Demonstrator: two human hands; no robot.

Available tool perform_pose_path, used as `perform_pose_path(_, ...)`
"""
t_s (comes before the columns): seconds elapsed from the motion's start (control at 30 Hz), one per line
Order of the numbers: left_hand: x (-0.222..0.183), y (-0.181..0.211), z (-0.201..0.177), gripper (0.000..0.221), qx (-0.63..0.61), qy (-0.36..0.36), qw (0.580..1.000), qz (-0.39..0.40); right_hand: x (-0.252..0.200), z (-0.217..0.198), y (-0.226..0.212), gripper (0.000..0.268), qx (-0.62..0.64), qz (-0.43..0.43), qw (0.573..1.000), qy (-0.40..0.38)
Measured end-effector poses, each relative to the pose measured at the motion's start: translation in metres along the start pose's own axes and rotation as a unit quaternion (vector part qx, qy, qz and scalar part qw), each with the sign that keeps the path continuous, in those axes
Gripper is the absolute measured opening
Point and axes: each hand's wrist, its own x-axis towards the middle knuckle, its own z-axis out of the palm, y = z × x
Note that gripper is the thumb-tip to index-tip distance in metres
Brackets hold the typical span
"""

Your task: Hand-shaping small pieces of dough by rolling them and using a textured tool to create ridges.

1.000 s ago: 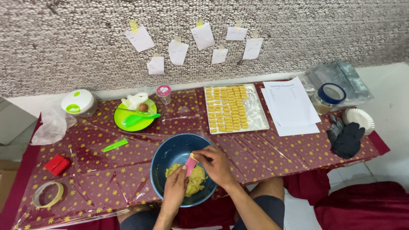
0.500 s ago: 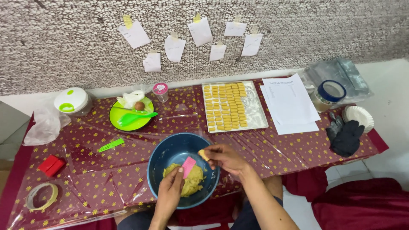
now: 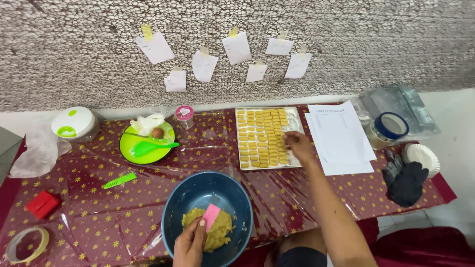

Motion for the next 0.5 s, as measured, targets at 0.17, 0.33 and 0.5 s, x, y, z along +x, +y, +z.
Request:
perform_pose_path(0.17, -0.003, 0.009, 0.007, 0.029, 0.053, 0.059, 0.997, 0.002, 0.118, -0.025, 0.074, 0.012, -0.23, -0.143, 0.958, 0.094)
perform_pose_path(0.33, 0.004, -0.004, 0.013, 0.028, 0.052, 0.102, 0.993, -0.009, 0.145, -0.017, 0.097, 0.025, -0.338, -0.299, 0.886, 0.106)
perform_pose_path(0.5, 0.006, -0.004, 0.014, 0.031, 0.04, 0.088, 0.992, -0.08, 0.118, -0.008, 0.073, 0.02, -0.373, -0.309, 0.871, 0.079)
